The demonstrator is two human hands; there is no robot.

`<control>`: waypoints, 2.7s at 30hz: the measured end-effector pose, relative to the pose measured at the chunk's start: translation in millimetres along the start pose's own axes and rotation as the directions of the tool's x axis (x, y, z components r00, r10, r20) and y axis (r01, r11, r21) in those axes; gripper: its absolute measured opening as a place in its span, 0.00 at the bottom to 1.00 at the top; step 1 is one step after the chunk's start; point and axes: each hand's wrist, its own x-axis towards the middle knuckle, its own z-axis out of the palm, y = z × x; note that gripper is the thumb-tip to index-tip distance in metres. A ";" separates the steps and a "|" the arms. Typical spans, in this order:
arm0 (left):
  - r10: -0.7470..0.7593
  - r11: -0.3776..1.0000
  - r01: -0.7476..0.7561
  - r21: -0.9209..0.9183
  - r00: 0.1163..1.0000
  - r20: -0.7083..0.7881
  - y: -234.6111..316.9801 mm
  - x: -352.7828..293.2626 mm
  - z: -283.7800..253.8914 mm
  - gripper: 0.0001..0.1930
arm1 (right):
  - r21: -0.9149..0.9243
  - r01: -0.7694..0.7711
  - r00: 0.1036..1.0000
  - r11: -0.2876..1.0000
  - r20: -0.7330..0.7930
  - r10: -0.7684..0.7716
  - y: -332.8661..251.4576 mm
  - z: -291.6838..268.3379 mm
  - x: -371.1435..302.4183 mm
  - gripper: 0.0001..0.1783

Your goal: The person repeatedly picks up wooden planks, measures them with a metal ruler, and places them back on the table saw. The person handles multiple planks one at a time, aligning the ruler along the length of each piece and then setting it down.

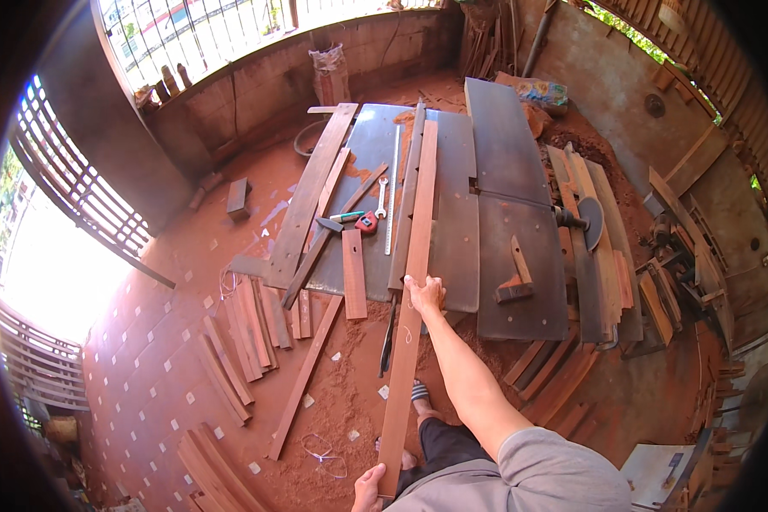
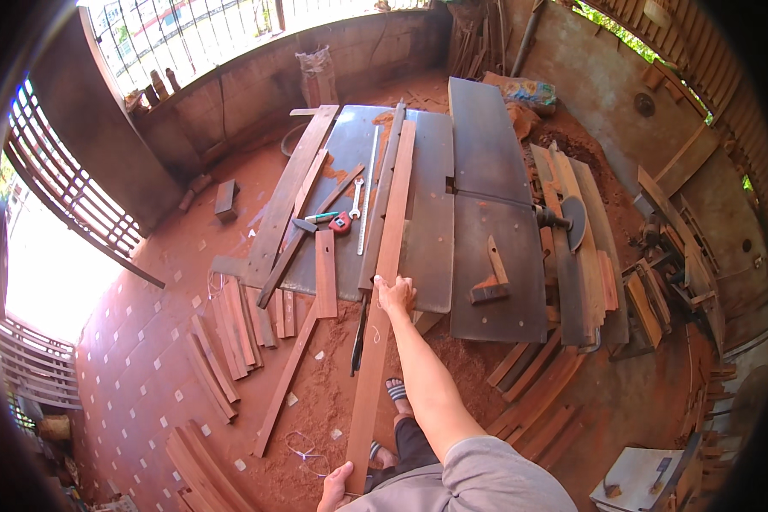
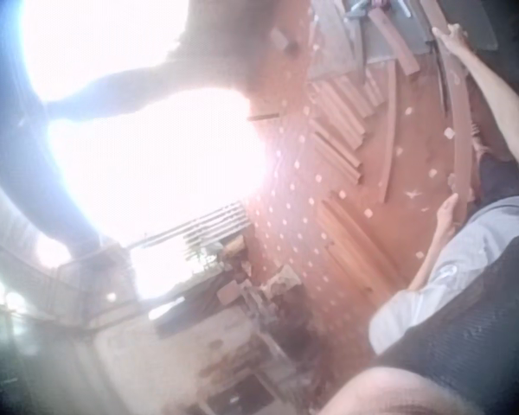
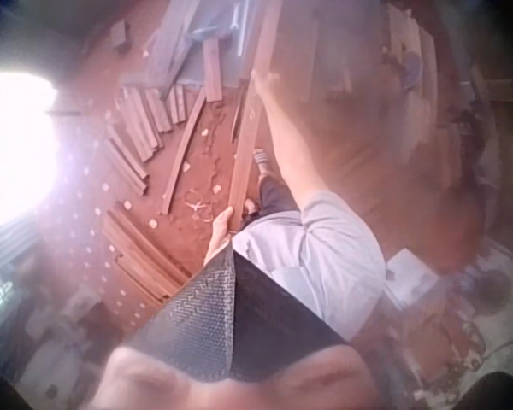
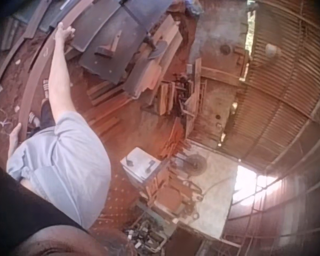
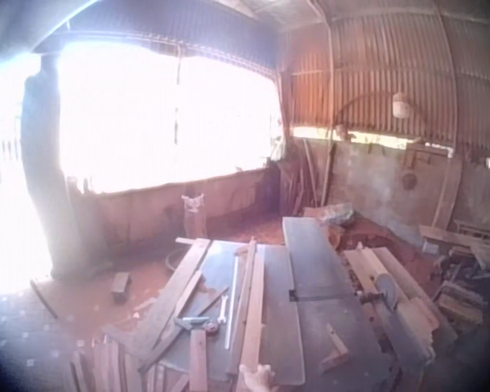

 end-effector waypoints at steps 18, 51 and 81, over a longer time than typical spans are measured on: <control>-0.047 0.998 0.046 0.044 0.999 0.009 34.2 41.1 58.3 0.26 | 0.016 -0.046 0.999 0.999 -0.022 0.046 -34.1 -3.2 69.5 0.44; -0.044 0.957 -0.019 -0.289 0.976 -0.211 19.2 88.0 89.8 0.24 | -0.024 0.087 0.990 0.996 -0.106 -0.089 21.2 12.2 -15.1 0.43; -0.112 0.891 0.011 -0.453 0.974 -0.196 58.5 128.8 148.2 0.23 | 0.028 -0.027 0.999 0.999 0.032 0.027 -25.4 -8.8 41.1 0.50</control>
